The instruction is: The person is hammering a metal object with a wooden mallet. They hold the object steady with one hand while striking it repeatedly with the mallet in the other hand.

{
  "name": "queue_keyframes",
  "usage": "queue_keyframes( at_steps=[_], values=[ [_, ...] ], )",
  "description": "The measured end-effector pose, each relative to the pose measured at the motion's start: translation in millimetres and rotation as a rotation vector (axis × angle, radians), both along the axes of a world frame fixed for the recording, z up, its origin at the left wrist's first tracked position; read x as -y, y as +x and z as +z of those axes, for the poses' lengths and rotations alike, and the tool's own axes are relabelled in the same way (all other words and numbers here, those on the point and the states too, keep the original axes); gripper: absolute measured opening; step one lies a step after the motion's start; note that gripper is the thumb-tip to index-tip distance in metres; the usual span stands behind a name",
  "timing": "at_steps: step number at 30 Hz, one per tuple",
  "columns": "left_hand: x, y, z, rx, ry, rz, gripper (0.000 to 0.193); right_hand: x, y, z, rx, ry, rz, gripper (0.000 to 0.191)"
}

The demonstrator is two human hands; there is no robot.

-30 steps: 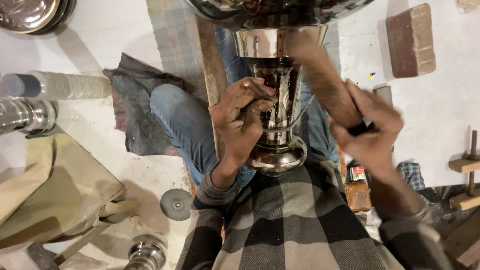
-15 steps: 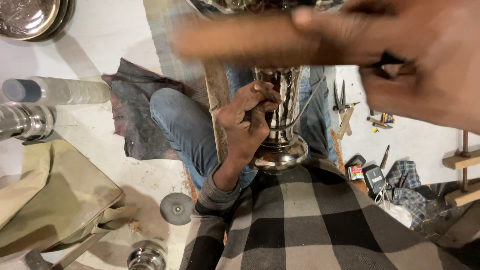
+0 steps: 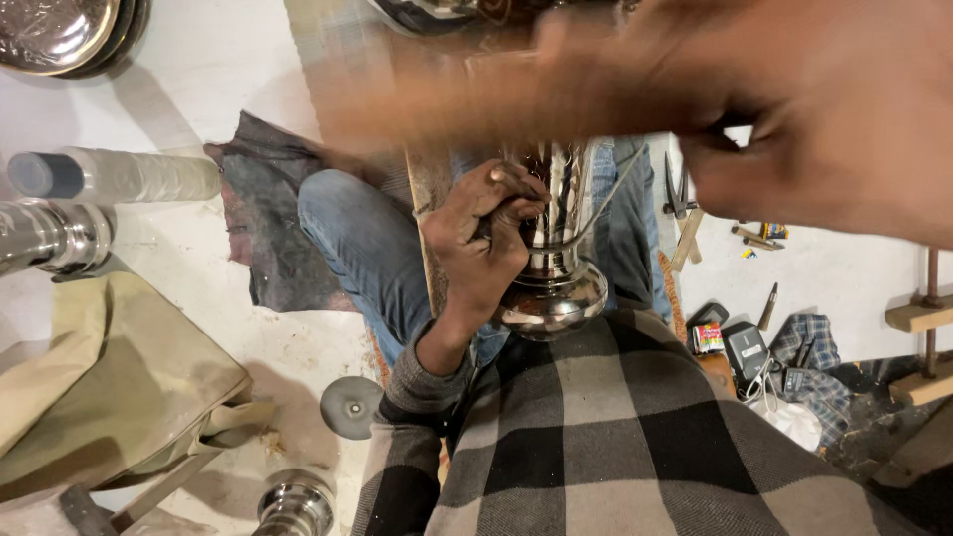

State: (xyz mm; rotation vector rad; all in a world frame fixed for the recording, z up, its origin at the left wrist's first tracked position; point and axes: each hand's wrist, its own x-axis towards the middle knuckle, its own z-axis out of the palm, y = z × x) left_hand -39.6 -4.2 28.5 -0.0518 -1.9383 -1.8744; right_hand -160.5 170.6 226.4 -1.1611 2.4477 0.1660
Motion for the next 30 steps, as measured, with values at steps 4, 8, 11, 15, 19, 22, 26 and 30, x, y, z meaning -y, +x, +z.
queue_keyframes(
  at_steps=[4, 8, 11, 15, 19, 22, 26, 30],
  values=[
    [0, 2, 7, 0.004, -0.058, 0.014, 0.021, -9, 1, -4, -0.019, -0.101, -0.003, 0.090],
    [4, 0, 12, 0.046, -0.119, 0.043, 0.023, -18, 1, -17, -0.130, 0.034, 0.076, 0.092],
    [0, -4, 13, -0.038, -0.061, -0.017, 0.016, -27, 3, -30, -0.218, -0.303, 0.064, 0.090],
    [-12, -5, 14, -0.114, -0.122, -0.036, 0.015, -39, 8, -53, -0.153, -0.445, -0.016, 0.083],
    [-17, 1, 17, -0.044, -0.138, -0.022, 0.020, -52, 9, -64, -0.125, -0.539, -0.010, 0.080],
    [-13, 5, 11, -0.055, -0.197, -0.055, 0.017, -58, 8, -60, -0.219, -0.559, 0.059, 0.076],
    [-12, 10, -2, 0.025, -0.279, -0.026, 0.017, -62, 9, -44, -0.386, -0.497, 0.239, 0.076],
    [-16, 9, -7, 0.035, -0.218, 0.018, 0.021, -65, 7, -32, -0.334, -0.486, 0.207, 0.080]
  ],
)
